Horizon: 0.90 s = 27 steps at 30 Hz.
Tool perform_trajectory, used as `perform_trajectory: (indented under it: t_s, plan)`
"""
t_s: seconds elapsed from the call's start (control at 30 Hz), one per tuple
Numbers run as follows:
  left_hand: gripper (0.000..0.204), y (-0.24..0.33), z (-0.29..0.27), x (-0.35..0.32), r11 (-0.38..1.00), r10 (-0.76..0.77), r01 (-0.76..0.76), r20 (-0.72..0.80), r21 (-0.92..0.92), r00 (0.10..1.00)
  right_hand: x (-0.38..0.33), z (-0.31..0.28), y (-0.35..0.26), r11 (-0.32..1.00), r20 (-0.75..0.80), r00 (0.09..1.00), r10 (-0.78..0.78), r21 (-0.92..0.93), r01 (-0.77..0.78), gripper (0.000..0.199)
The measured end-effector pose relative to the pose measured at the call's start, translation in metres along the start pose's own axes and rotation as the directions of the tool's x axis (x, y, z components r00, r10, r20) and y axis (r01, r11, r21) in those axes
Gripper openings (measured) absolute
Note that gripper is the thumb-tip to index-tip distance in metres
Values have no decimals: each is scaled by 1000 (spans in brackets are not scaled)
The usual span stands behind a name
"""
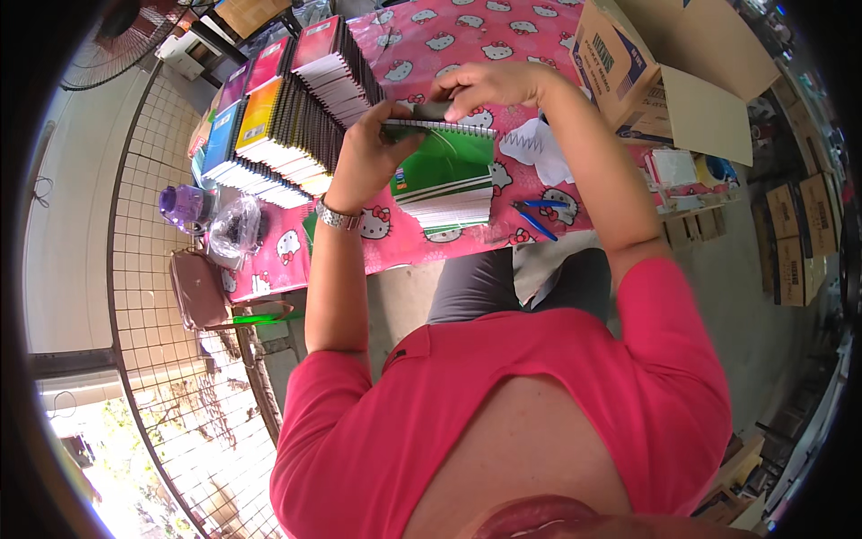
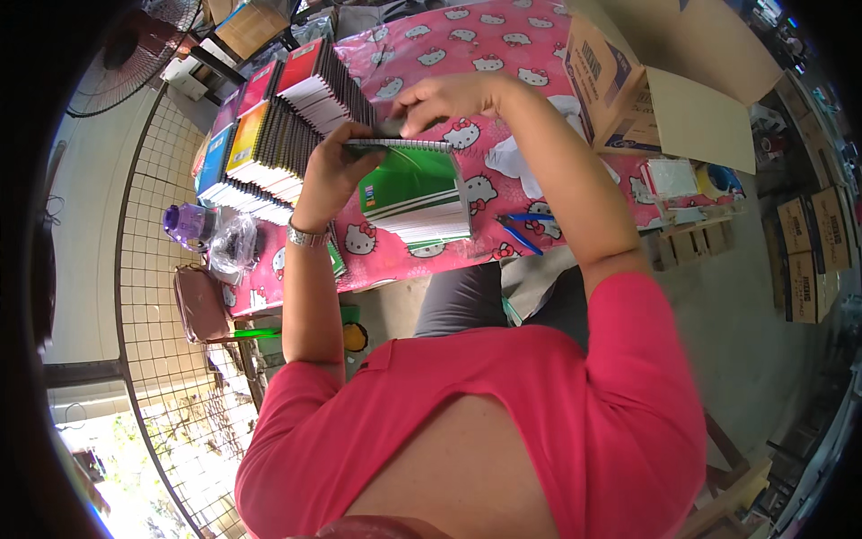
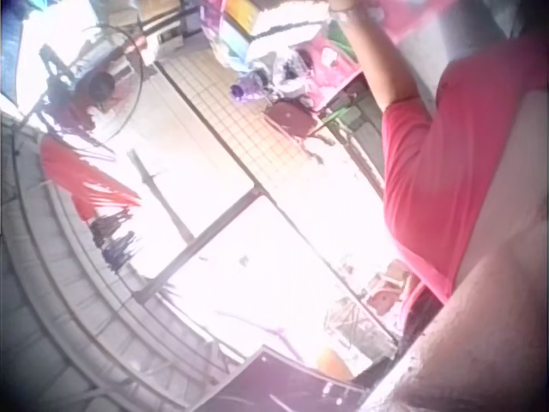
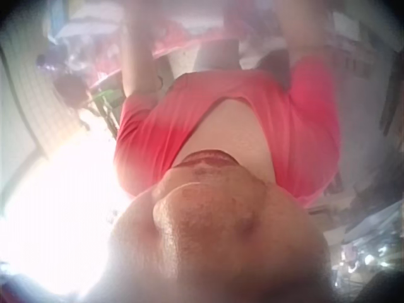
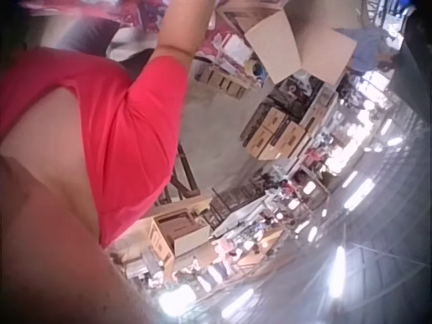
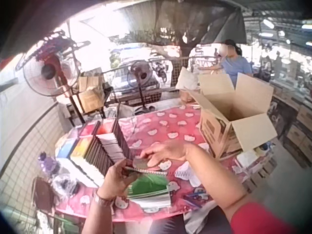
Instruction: The person organizes several stacks of spiral notebooks on a table, checking the covers and bindings, and hands small red packages to another person.
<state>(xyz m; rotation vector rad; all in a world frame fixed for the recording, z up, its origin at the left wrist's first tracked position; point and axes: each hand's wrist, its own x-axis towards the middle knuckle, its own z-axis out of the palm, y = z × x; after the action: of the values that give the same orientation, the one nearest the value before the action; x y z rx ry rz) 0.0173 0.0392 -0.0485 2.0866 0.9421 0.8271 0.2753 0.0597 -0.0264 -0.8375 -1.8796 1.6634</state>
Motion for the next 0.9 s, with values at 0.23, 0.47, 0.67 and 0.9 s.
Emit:
perform_trajectory:
  t_s: [0.23, 0.47, 0.67, 0.9]
  plan:
    - [27, -1, -1, 1, 994, -87, 87, -3, -67, 996, 5, -2, 9, 945, -50, 997, 64, -317, -76, 55]
    - [23, -11, 14, 6, 928, -9, -43, -137, -371, 991, -15, -19, 171, 932, -641, 767, 16, -267, -243, 51]
    - [17, 10, 30, -25, 966, -188, 114, -326, -232, 926, -81, 81, 258, 557, -535, 804, -261, -764, -327, 58]
    - [30, 11, 38, -35, 999, -22, 8, -387, -38, 922, -167, 138, 237, 320, -586, 785, -199, -796, -513, 62]
